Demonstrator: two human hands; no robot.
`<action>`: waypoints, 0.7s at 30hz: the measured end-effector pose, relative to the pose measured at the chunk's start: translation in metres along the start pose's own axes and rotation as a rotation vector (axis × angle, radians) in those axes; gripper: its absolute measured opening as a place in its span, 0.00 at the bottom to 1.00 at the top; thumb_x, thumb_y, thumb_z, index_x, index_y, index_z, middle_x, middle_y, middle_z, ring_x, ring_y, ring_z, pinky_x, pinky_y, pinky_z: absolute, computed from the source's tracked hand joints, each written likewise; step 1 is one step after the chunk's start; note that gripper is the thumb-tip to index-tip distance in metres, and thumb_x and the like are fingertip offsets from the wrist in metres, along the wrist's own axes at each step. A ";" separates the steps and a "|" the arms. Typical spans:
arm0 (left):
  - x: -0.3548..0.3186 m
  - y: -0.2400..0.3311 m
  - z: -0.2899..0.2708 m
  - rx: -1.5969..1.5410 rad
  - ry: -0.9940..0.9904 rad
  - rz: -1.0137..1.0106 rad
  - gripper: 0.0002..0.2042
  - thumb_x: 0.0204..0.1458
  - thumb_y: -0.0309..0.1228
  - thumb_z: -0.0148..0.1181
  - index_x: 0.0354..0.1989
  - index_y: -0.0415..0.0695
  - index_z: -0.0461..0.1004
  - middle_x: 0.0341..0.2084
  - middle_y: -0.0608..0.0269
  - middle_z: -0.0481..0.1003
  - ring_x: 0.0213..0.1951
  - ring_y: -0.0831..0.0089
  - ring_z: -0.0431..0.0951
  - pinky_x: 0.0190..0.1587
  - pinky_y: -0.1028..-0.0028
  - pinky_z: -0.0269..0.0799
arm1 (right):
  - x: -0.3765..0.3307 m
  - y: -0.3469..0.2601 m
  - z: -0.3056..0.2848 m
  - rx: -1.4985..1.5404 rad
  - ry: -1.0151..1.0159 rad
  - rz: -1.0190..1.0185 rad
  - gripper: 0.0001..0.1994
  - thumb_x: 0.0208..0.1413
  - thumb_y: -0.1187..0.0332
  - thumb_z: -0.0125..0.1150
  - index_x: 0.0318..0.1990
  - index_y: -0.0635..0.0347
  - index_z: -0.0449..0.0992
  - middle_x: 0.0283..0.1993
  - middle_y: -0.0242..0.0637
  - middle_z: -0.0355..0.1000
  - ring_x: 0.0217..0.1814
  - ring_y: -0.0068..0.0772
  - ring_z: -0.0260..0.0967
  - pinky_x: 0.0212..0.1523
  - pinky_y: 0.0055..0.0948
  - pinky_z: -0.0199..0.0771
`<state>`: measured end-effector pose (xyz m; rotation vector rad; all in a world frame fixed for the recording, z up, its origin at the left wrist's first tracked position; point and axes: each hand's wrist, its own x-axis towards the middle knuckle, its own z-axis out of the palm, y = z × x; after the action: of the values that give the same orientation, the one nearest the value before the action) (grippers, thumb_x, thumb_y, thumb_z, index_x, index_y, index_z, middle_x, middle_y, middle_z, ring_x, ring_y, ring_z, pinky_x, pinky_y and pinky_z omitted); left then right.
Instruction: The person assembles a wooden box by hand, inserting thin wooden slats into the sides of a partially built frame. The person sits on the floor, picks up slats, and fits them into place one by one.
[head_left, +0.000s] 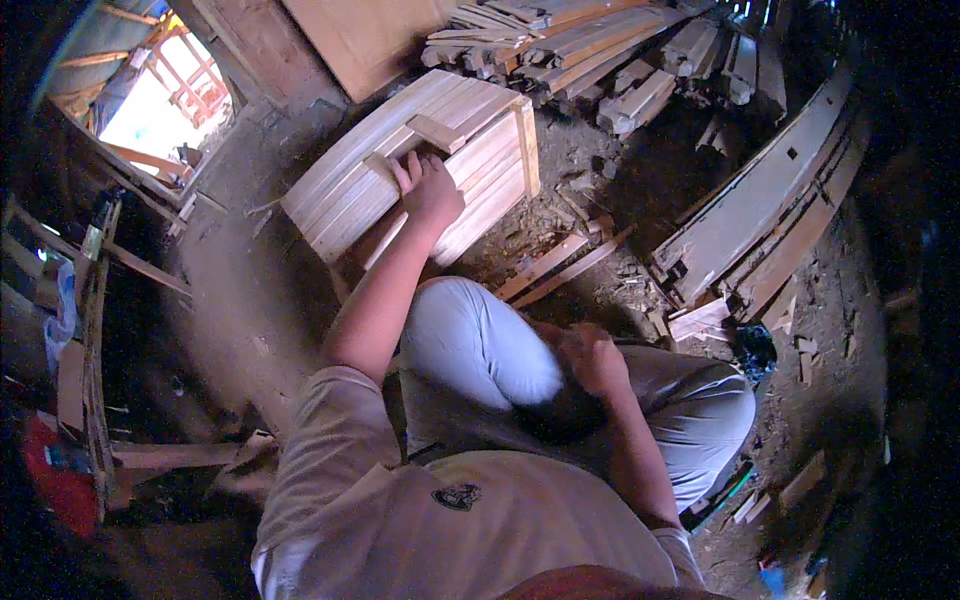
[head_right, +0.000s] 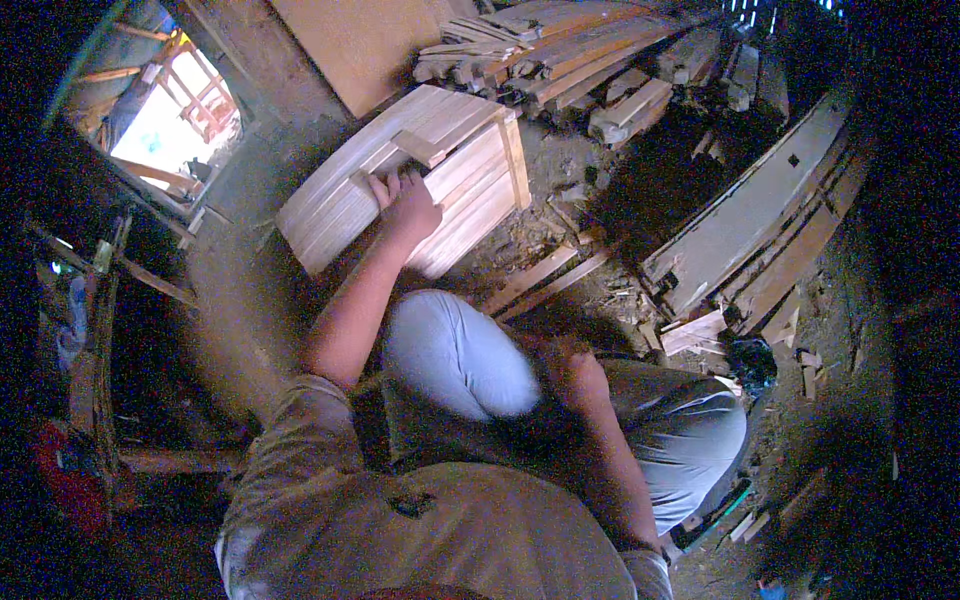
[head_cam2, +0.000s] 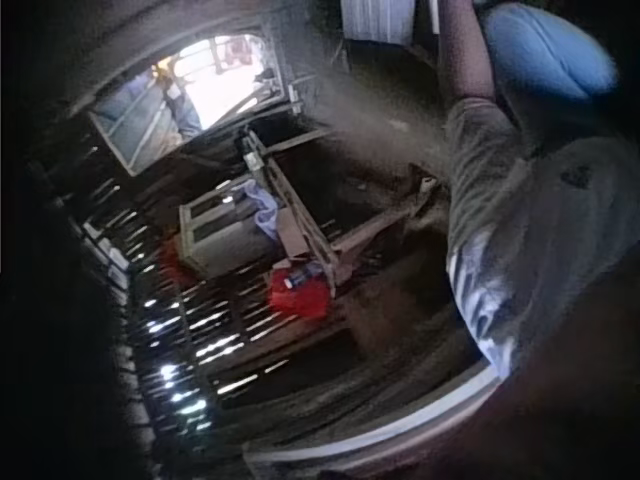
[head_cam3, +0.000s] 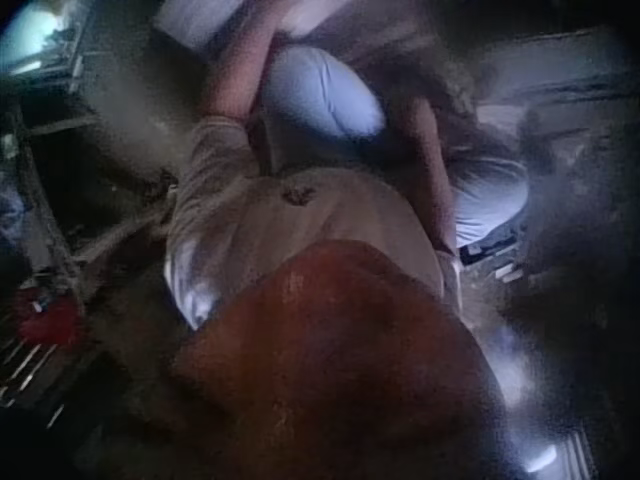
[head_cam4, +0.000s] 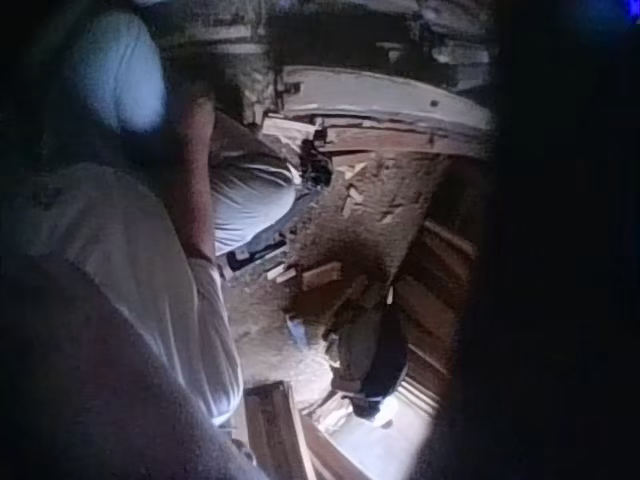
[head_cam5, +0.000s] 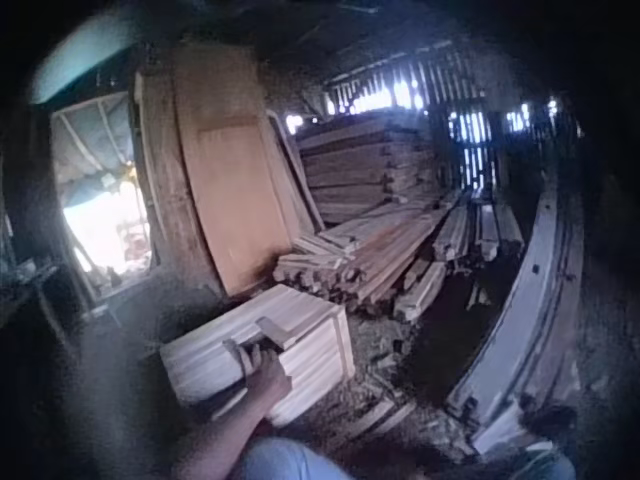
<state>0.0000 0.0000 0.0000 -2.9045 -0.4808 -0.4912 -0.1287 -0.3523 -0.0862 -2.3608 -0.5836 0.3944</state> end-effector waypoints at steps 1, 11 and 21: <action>0.003 -0.005 0.002 -0.048 -0.029 0.010 0.35 0.45 0.43 0.67 0.53 0.26 0.66 0.53 0.41 0.71 0.67 0.49 0.57 0.69 0.39 0.25 | 0.001 -0.004 0.004 -0.001 0.005 -0.016 0.23 0.56 0.60 0.61 0.56 0.64 0.71 0.56 0.54 0.71 0.59 0.56 0.68 0.58 0.45 0.70; 0.002 0.017 0.004 -0.021 0.030 -0.052 0.25 0.42 0.42 0.68 0.43 0.33 0.72 0.40 0.50 0.78 0.57 0.56 0.67 0.64 0.48 0.43 | -0.003 0.011 0.007 -0.128 -0.031 0.027 0.21 0.56 0.59 0.60 0.54 0.60 0.70 0.52 0.53 0.73 0.51 0.59 0.72 0.51 0.51 0.74; 0.007 0.012 0.035 0.279 0.216 -0.113 0.07 0.52 0.29 0.55 0.37 0.45 0.77 0.31 0.61 0.81 0.46 0.68 0.76 0.60 0.54 0.53 | -0.004 0.016 0.019 -0.221 -0.015 0.027 0.21 0.58 0.55 0.58 0.54 0.58 0.71 0.51 0.50 0.75 0.49 0.57 0.75 0.50 0.50 0.76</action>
<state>0.0204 -0.0023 -0.0320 -2.5338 -0.6269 -0.6851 -0.1352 -0.3551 -0.1098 -2.5809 -0.6303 0.3767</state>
